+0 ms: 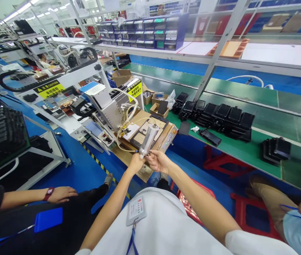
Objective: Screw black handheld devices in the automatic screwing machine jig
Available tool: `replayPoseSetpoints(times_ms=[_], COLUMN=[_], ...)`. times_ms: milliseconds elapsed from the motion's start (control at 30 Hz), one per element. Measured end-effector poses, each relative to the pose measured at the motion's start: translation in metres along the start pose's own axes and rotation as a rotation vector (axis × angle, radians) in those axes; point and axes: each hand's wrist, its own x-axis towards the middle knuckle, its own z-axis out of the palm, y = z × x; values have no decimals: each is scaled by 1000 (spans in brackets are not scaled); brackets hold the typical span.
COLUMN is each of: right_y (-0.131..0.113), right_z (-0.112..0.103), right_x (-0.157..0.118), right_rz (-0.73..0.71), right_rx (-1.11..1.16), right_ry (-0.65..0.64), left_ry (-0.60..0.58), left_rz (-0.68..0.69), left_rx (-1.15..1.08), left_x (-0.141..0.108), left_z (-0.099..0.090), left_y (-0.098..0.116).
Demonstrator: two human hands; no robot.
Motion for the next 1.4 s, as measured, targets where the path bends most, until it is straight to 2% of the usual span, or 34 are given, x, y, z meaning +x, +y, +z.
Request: replayPoseSetpoints(times_ms=[33, 100, 167, 267, 333, 367, 400, 500, 567, 600, 667, 767, 833, 900, 933, 1000, 1067, 1133, 1200, 1300, 1400], right_y=[-1, 0, 5, 15, 18, 18, 17, 10, 7, 6, 8, 15, 20, 22, 21, 18, 13, 11, 12, 17, 21], right_z=[0, 2, 5, 8, 9, 8, 8, 4, 2, 1, 0, 2, 4, 6, 6, 7, 7, 6, 5, 3, 0], right_x=[0, -1, -5, -11, -11, -10, -7, 4, 9, 10, 9, 0, -5, -7, -6, 0, 8, 13, 12, 2, -6], right_rz=[14, -53, -224, -567, -669, -637, -545, -198, -111, -122, -211, -506, -691, -768, -752, -610, -395, -282, -367, -654, -815], right_rx=[60, 65, -120, -630, -803, -768, -664, -217, -29, -3, -120, -601, -879, -967, -935, -755, -534, -403, -461, -800, -1010], right_ry=[-47, -11, 170, 518, 647, 657, 615, 280, 85, 62, 152, 445, 579, 645, 671, 674, 546, 384, 385, 576, 641], left_ry=[0, 2, 7, 20, 28, 29, 27, 13, 5, 1, -6, -11, -9, -13, -16, -23, -29, -33, -32, -24, -29], left_rz=[-1, -5, -7, -10, -17, -22, -24, -18, -5, 0, 6, 0, -12, -19, -19, -19, -23, -29, -37, -47, -50], left_rx=[1, -1, -10, -23, -25, -24, -23, -23, -26, -28, -34, -40, -39, -39, -39, -35, -25, -15, -6, 7, 16], left_x=[0, 0, 0, 0, 0, 0, 0, 0, 0, 1, 1, 2, 2, 3, 3, 4, 6, 8, 9, 9, 9], left_z=[0, -1, -3, -5, -5, -5, -5, -4, -4, -5, -6, -7, -8, -7, -7, -6, -5, -6, -7, -8, -9], left_y=[0, 2, 3, 3, 2, 1, -1, -3, -4, -4, -4, -5, -6, -7, -8, -8, -9, -10, -10, -11, -10])
